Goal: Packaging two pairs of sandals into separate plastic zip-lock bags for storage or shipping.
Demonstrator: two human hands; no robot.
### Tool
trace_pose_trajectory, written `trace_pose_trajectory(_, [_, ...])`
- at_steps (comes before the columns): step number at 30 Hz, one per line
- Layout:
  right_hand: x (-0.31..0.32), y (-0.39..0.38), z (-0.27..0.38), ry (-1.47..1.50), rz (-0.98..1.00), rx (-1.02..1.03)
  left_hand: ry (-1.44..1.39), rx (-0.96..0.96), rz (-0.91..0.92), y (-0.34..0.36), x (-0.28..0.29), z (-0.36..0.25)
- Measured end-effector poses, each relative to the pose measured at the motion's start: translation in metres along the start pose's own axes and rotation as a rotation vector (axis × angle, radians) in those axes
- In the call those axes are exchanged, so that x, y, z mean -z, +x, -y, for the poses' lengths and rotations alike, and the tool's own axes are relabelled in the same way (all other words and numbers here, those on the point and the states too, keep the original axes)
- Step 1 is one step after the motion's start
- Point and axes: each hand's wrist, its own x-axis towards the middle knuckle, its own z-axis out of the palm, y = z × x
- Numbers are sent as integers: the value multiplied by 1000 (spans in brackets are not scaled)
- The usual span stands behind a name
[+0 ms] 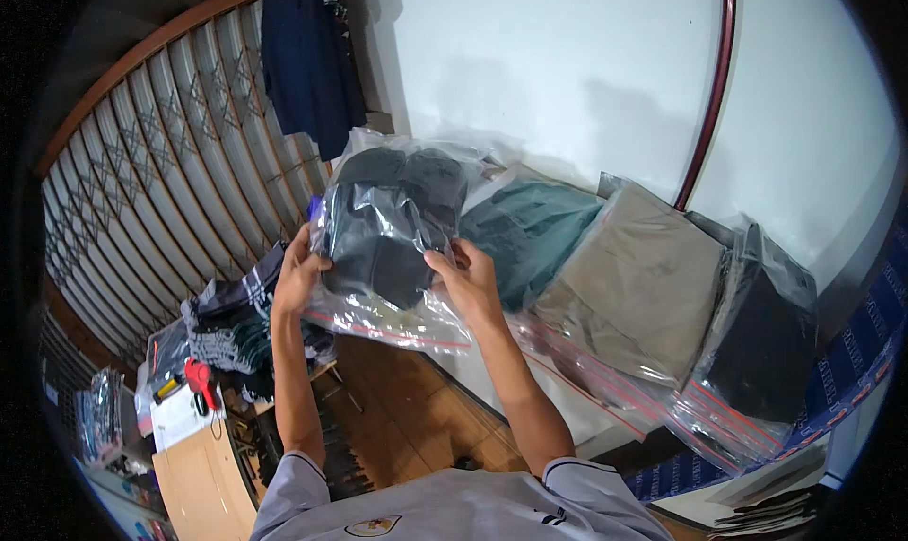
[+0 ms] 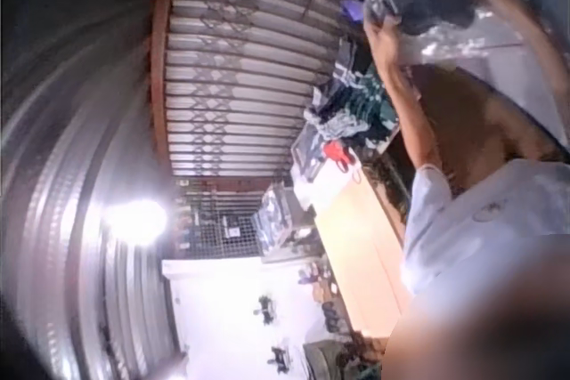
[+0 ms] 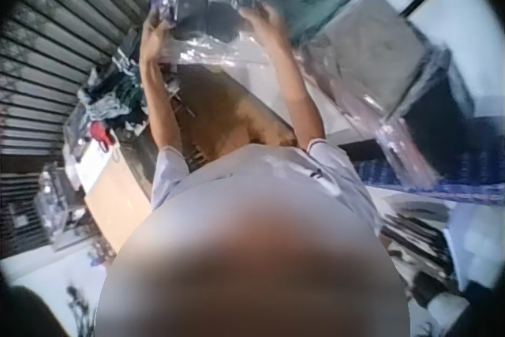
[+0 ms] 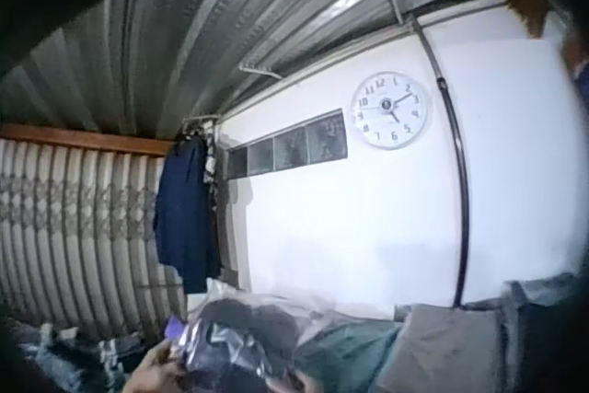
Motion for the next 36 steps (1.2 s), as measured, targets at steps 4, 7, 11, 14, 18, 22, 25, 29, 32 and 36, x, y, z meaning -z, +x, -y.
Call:
trace_pose_trajectory(4, [-24,72,-12,-23,-36,-60,-84,37,75,94,33,30])
trace_pose_trajectory(7, [-39,112,-12,96,-108,-104,-110,81,94,148,41,48])
trace_pose_trajectory(11, [-51,172,-24,5,-229,-139,-123,142,39,205,57,84])
trace_pose_trajectory(14, [-62,209,-30,150,-280,-144,-151,135,47,236,69,102])
trace_pose_trajectory(18, [-61,238,-37,232,-292,-120,-165,65,57,252,66,113])
trace_pose_trajectory(22, [-63,258,-49,267,-351,-130,-87,17,167,263,76,129])
trace_pose_trajectory(25, [-66,265,-58,304,-364,-133,26,-34,106,266,75,133])
trace_pose_trajectory(29, [-69,273,-66,391,-345,-68,187,-120,-5,274,77,140])
trace_pose_trajectory(32, [-63,283,-69,387,-306,6,262,-76,-47,286,67,142])
trace_pose_trajectory(36, [-65,281,-70,327,-313,-27,380,-197,-76,298,60,149])
